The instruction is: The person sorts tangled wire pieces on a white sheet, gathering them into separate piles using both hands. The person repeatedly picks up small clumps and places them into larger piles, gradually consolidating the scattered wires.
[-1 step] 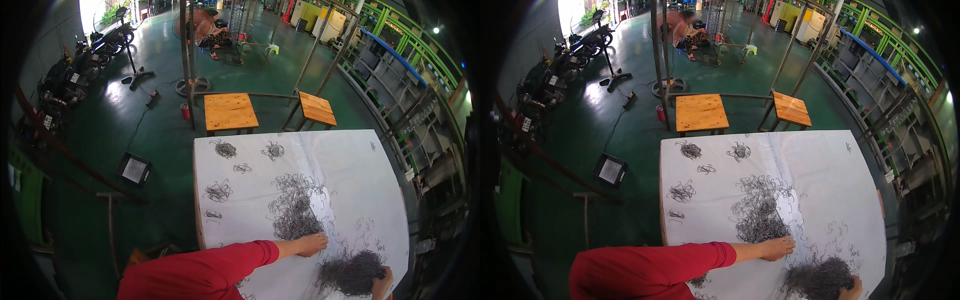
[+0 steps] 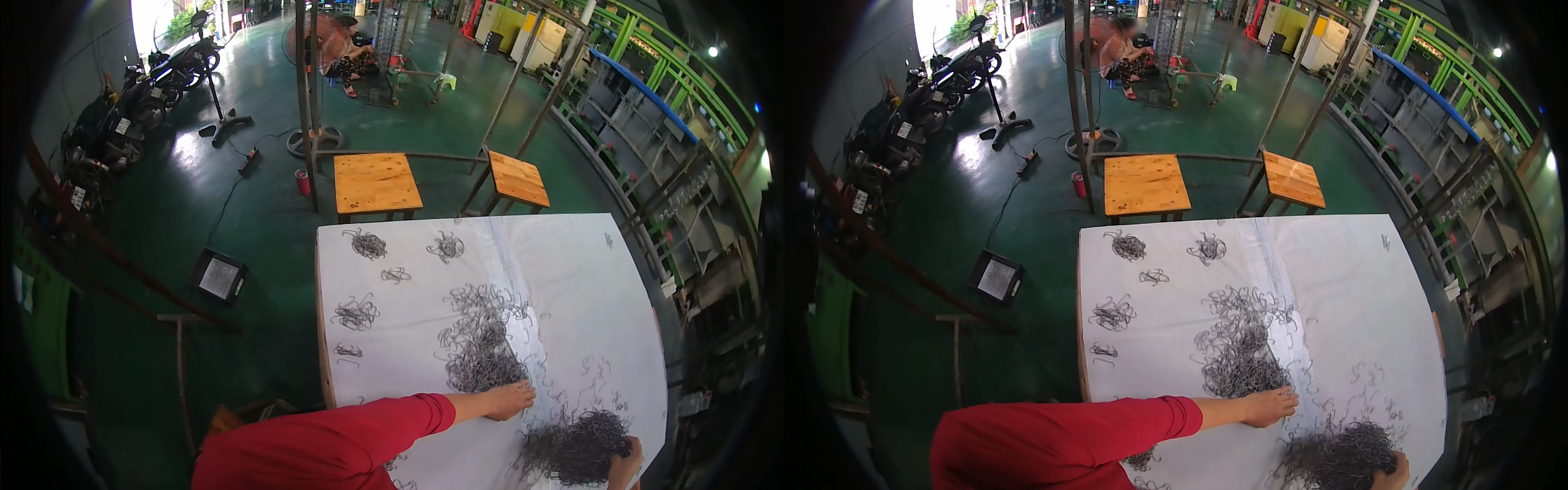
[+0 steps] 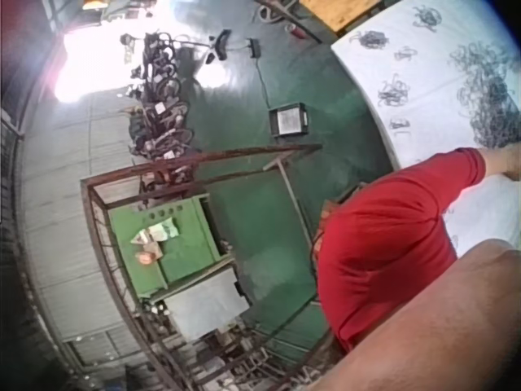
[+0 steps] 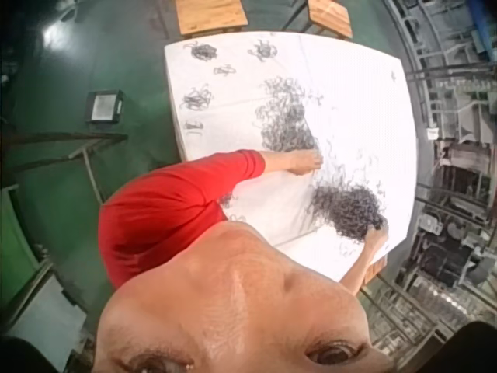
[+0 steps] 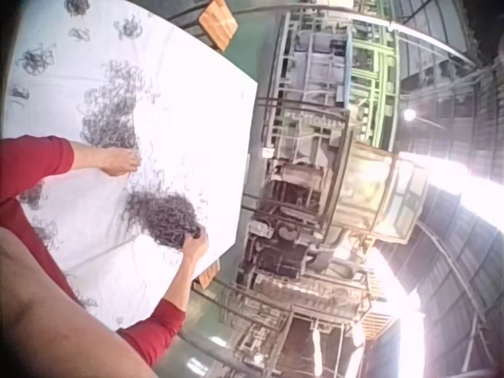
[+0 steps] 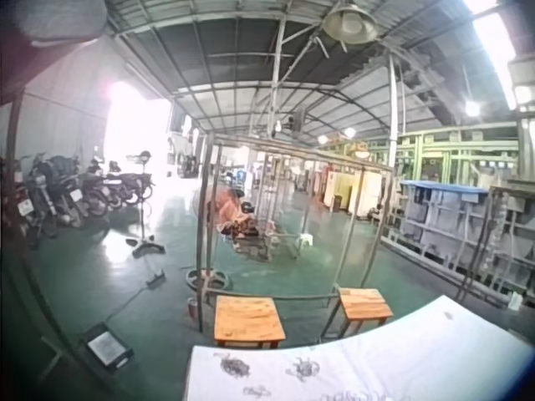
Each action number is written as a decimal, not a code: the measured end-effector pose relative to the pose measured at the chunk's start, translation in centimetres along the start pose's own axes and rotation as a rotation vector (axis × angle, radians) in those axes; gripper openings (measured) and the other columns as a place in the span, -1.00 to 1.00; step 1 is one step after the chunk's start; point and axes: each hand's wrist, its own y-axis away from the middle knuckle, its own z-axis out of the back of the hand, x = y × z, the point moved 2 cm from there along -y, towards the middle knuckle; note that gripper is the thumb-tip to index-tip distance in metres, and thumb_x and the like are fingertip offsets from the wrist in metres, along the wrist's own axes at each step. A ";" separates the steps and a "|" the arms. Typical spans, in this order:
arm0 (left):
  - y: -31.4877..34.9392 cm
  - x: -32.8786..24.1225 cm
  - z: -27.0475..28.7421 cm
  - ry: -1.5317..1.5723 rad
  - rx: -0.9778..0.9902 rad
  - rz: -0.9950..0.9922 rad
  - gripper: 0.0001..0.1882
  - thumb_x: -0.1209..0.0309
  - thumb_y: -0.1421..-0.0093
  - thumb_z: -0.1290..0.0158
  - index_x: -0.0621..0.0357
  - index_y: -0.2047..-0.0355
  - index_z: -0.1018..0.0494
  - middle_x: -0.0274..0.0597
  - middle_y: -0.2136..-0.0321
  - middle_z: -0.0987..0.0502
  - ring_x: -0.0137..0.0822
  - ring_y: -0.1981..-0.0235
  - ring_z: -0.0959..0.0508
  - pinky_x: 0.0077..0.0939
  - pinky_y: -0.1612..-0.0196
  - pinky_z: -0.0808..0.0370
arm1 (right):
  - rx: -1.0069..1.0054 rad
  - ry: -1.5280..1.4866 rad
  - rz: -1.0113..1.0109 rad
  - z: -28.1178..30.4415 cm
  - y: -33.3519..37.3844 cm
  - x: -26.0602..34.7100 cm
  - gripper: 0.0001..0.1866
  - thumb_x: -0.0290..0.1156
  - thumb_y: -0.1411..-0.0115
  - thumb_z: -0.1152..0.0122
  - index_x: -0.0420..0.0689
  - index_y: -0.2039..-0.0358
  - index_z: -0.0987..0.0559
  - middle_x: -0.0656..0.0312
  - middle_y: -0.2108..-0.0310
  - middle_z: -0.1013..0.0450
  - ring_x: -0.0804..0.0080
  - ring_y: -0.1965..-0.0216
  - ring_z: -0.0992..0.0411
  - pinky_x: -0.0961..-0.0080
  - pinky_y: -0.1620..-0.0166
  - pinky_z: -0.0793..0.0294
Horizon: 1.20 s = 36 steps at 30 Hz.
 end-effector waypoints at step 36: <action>-0.3 0.3 0.1 -0.091 -0.134 -0.082 -0.74 0.41 0.00 0.07 0.18 0.28 -0.43 -0.08 0.17 -0.42 -0.14 -0.04 -0.31 -0.20 -0.21 -0.10 | -0.317 0.030 0.106 -1.1 4.7 -8.2 -0.59 -0.61 0.25 -0.09 -0.24 0.26 -0.52 -0.10 0.30 -0.45 -0.04 0.19 -0.40 0.23 0.07 -0.33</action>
